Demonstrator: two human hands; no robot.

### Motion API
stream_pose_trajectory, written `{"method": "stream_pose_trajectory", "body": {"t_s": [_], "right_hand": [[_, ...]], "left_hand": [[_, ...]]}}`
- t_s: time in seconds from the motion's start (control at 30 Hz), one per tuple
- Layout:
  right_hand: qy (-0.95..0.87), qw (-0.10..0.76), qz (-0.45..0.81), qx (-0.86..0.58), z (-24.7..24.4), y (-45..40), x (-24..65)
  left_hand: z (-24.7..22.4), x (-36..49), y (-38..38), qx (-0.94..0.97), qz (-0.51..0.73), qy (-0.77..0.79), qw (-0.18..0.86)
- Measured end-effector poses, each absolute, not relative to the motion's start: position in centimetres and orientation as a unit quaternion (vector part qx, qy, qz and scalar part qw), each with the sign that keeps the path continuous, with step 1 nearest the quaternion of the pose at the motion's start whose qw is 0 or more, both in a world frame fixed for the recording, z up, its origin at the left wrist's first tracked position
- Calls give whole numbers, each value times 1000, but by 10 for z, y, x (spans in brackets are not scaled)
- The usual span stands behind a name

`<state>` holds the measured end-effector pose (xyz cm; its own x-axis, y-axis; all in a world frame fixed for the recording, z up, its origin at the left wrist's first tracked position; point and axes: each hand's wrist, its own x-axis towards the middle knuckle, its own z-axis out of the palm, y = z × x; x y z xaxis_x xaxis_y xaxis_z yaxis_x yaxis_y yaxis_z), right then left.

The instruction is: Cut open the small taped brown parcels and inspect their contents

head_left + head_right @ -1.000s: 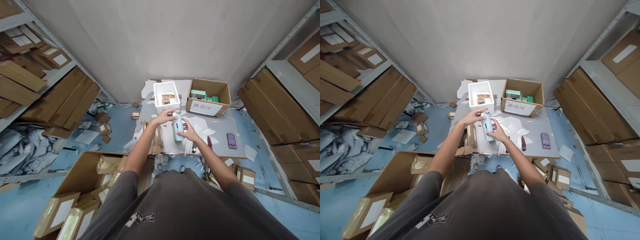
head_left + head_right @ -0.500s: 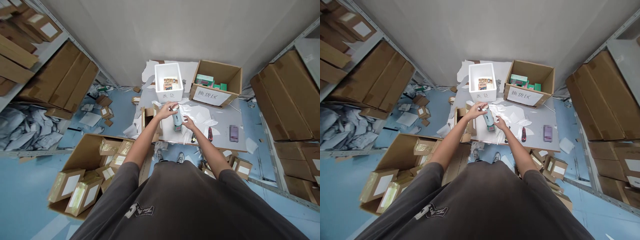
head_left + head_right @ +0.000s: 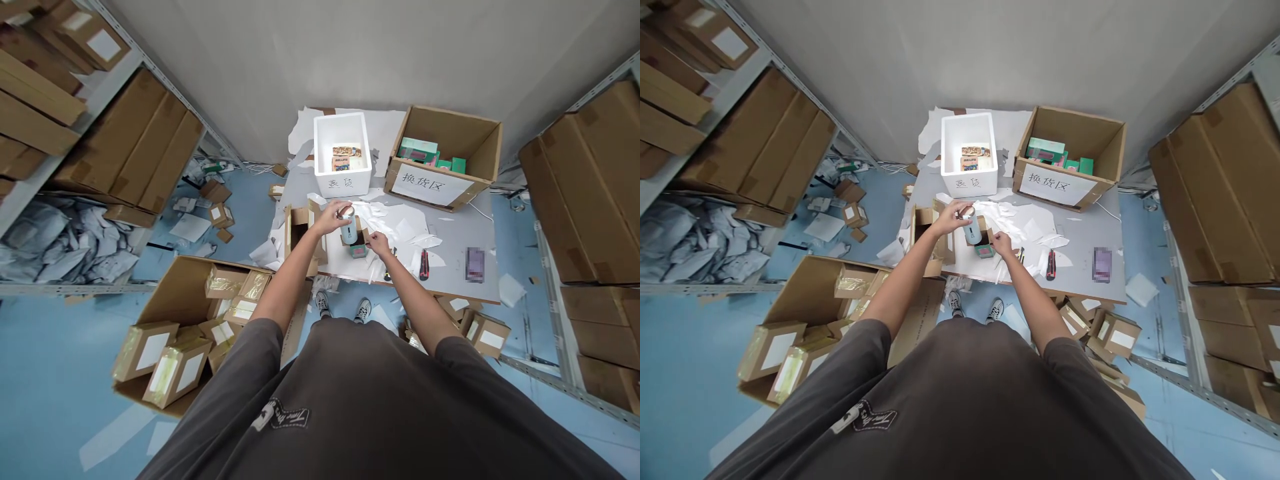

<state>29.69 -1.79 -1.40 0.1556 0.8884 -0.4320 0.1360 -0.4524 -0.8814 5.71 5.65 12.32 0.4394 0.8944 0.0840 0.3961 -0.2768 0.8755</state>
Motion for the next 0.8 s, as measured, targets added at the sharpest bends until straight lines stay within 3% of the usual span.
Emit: {"method": "stream_pose_trajectory", "body": {"t_s": [0.5,0.8], "right_hand": [[-333,372,573,-650,-8,-37,304],[-331,382,595,-625,-4,-46,305]], "left_hand": [[92,88,24,753,264,454,396],[56,125,-11,756,152,567,288]]}}
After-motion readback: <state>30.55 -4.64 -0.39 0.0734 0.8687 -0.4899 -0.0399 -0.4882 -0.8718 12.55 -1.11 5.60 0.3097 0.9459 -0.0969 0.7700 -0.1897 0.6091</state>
